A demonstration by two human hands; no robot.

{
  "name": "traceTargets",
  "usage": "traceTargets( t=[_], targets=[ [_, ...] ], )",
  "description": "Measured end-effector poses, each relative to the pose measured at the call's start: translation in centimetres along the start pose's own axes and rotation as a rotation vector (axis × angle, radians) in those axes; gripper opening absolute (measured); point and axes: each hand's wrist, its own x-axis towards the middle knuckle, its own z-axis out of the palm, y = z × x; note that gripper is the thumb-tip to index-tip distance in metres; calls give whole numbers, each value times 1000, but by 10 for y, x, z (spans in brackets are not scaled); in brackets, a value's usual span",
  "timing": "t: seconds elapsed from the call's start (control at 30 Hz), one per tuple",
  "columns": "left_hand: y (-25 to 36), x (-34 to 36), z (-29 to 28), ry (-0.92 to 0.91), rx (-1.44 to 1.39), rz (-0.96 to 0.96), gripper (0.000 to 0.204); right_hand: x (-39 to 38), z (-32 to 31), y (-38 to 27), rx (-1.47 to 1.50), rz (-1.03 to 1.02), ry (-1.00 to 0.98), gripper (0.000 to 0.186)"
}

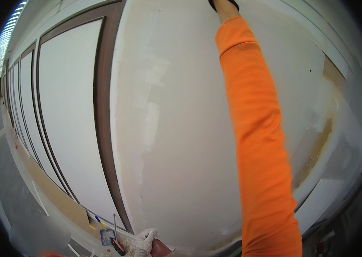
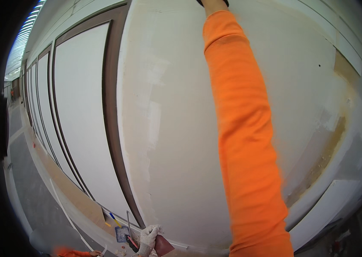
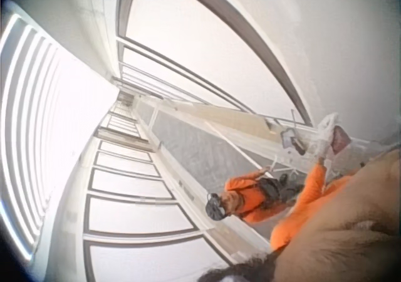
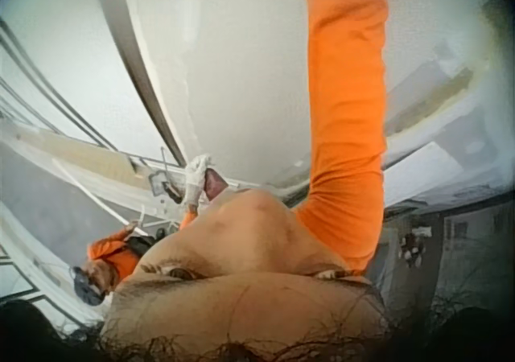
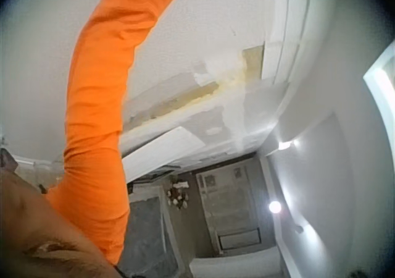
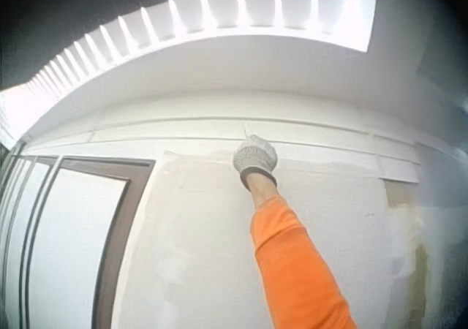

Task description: The person sits on the floor surrounded by buckets and tools, then stands to apply plaster to a wall using a trowel and a hawk. They spread the material across the surface and smooth it out.

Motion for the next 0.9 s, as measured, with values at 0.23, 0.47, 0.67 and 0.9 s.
traceTargets(
  t=[0.23,0.47,0.67,0.9],
  targets=[
    [-13,-19,-33,128,116,28,26,-23,49,-109,206,-123,43,28],
    [-80,-57,-100,297,-5,-49,24,-44,69,-217,299,-261,-149,24],
    [-37,-100,-105,409,-152,-37,24,-46,44,-138,331,-573,84,35],
    [-116,-95,-154,343,-182,-152,23,-49,-108,230,-483,-791,362,37]
  ],
)
